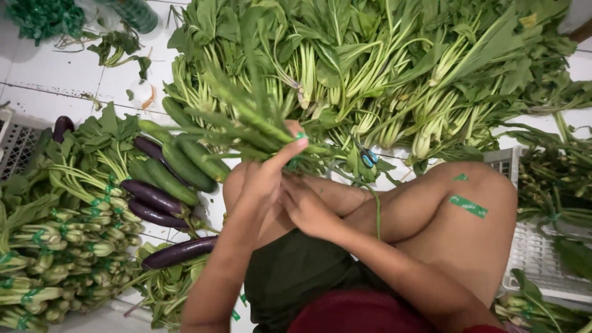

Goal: Bundling long beans using green adhesive tape and scissors while sitting on the floor.

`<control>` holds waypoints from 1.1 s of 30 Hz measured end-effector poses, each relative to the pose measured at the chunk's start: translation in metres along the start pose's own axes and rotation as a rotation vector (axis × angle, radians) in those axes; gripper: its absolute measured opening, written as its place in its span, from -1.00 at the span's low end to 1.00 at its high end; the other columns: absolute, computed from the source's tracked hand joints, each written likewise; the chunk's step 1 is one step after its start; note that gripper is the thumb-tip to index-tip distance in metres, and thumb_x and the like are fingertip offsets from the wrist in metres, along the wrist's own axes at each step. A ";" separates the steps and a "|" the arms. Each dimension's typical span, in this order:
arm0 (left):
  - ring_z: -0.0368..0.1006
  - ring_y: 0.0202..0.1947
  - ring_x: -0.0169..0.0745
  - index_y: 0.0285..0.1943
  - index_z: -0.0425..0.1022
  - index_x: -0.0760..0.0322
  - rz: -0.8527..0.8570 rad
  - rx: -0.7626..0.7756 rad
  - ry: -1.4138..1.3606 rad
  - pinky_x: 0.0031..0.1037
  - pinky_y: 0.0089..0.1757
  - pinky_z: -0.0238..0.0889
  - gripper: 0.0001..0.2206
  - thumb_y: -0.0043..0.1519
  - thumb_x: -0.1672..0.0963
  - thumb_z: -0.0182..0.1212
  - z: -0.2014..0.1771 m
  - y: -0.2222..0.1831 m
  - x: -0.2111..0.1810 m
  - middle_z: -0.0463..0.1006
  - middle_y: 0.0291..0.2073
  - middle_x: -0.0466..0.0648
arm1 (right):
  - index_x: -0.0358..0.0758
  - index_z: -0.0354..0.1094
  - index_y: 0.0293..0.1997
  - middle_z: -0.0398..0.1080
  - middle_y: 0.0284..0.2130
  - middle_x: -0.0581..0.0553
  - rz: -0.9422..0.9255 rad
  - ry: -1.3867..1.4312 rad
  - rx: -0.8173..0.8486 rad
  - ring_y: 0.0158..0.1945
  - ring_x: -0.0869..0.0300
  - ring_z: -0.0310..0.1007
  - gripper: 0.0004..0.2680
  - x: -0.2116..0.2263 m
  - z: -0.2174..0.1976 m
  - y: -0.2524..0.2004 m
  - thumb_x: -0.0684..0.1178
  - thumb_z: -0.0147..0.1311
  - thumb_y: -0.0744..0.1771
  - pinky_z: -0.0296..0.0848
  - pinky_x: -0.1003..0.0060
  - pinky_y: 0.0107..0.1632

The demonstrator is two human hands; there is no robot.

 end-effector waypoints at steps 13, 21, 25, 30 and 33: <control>0.32 -0.15 -0.24 -0.32 0.31 0.17 0.455 0.628 -0.652 -0.38 -0.03 0.20 -0.80 0.16 0.17 0.32 -0.043 -0.026 0.058 0.23 -0.31 -0.17 | -0.14 0.44 -0.18 0.41 -0.36 -0.05 -0.078 -0.237 0.256 -0.22 0.11 0.42 -0.92 0.006 -0.126 0.054 -0.19 0.06 0.31 0.38 0.16 0.00; 0.21 -0.24 -0.15 -0.43 0.31 0.19 0.525 0.720 -0.687 -0.29 -0.03 0.10 -0.79 0.04 0.16 0.34 -0.050 -0.014 0.078 0.19 -0.41 -0.12 | -0.29 0.38 0.19 0.45 0.06 -0.35 -0.193 -0.090 0.830 0.19 -0.29 0.37 -0.62 -0.049 -0.089 0.039 -0.27 0.16 0.22 0.18 -0.24 0.29; 0.20 -0.23 -0.13 -0.43 0.29 0.18 0.416 0.730 -0.770 -0.30 -0.05 0.10 -0.83 0.06 0.18 0.27 -0.055 -0.022 0.062 0.15 -0.42 -0.15 | -0.32 0.50 -0.17 0.53 -0.20 -0.30 -0.275 -0.014 0.842 0.00 -0.22 0.45 -0.89 -0.004 -0.089 0.037 -0.14 0.21 0.30 0.28 -0.16 0.19; 0.20 -0.20 -0.11 -0.46 0.24 0.24 0.243 0.562 -0.780 -0.30 0.00 0.11 -0.81 0.11 0.17 0.20 -0.051 -0.024 0.079 0.07 -0.43 -0.13 | -0.27 0.52 -0.08 0.57 -0.21 -0.13 -0.053 0.092 0.790 -0.05 0.11 0.48 -0.86 -0.096 -0.090 0.041 -0.08 0.23 0.33 0.37 0.01 0.15; 0.29 -0.09 -0.16 -0.44 0.24 0.18 0.128 0.399 -0.790 -0.31 0.01 0.12 -0.82 0.15 0.17 0.18 -0.051 -0.023 0.106 0.16 -0.40 -0.15 | -0.25 0.50 -0.14 0.55 -0.26 -0.01 0.093 0.222 0.714 -0.13 0.23 0.44 -0.89 -0.108 -0.092 0.054 -0.12 0.25 0.30 0.40 0.14 0.10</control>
Point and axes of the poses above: each hand's wrist, its own y-axis towards the middle knuckle, its own z-axis out of the palm, x = y × z, the point moved 1 cm from there along y, towards the middle knuckle
